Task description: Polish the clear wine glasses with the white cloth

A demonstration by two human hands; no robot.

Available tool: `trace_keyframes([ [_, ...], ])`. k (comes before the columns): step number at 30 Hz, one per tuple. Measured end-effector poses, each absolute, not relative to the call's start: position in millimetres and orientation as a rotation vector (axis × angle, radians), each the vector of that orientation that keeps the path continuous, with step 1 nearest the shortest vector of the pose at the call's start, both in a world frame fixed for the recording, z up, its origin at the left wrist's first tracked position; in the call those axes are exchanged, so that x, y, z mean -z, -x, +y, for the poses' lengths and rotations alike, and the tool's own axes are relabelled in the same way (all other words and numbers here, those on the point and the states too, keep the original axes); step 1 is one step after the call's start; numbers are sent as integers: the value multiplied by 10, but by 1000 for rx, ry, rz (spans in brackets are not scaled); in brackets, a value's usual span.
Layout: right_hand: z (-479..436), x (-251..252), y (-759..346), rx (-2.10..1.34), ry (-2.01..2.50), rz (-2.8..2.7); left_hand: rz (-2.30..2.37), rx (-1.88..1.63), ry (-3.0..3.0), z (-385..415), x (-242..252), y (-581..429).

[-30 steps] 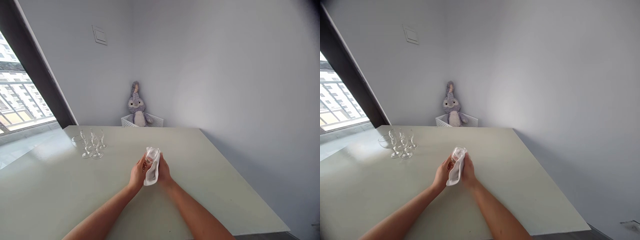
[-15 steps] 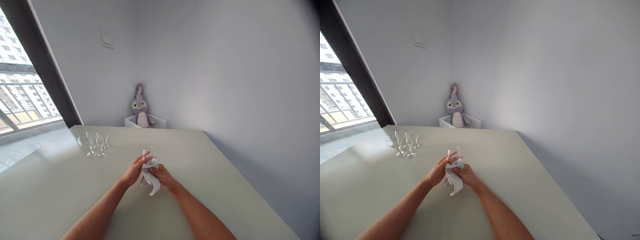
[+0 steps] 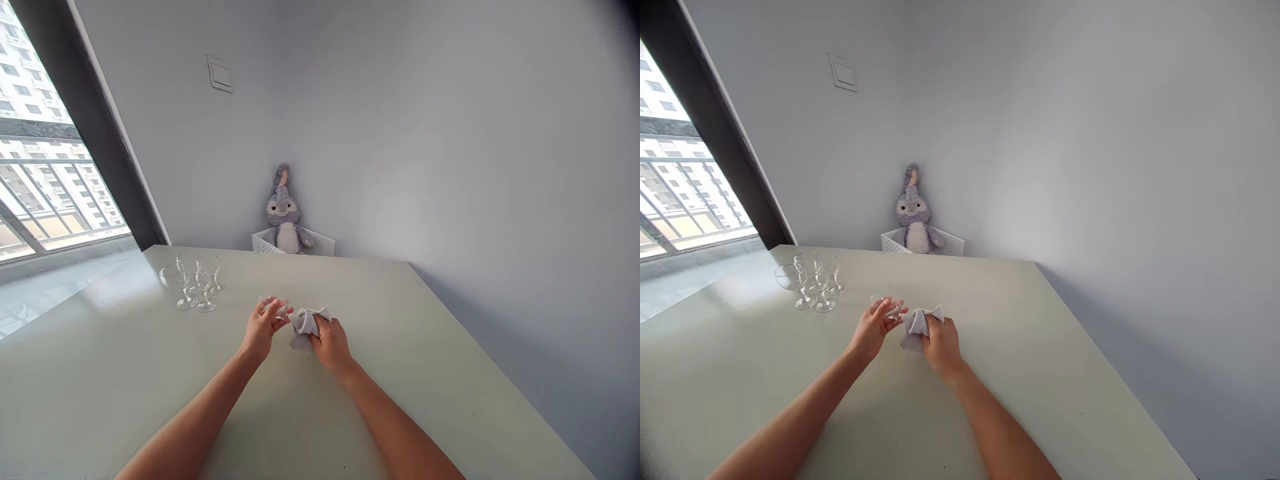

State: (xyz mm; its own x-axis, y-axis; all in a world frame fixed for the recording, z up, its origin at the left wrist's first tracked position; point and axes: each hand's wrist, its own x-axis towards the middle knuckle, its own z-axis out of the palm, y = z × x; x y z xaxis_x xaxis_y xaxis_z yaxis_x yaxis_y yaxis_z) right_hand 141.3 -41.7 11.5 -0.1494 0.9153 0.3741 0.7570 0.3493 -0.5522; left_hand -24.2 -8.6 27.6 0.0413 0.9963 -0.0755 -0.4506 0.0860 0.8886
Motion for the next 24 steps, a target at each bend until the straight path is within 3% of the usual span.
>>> trace_keyframes([
  [11,-590,-135,-1263,-463,1176,-2259,705,-1642,-825,15,-364,377],
  [16,-545,-181,-1387,-180,1329,-1905,787,-1639,-1028,-103,-314,231],
  [20,-513,-145,-1372,83,1410,-1949,727,-1522,-1297,-279,-208,45],
  [24,-434,-55,-1387,84,1452,-2018,671,-1387,-1577,-401,-88,-78],
])
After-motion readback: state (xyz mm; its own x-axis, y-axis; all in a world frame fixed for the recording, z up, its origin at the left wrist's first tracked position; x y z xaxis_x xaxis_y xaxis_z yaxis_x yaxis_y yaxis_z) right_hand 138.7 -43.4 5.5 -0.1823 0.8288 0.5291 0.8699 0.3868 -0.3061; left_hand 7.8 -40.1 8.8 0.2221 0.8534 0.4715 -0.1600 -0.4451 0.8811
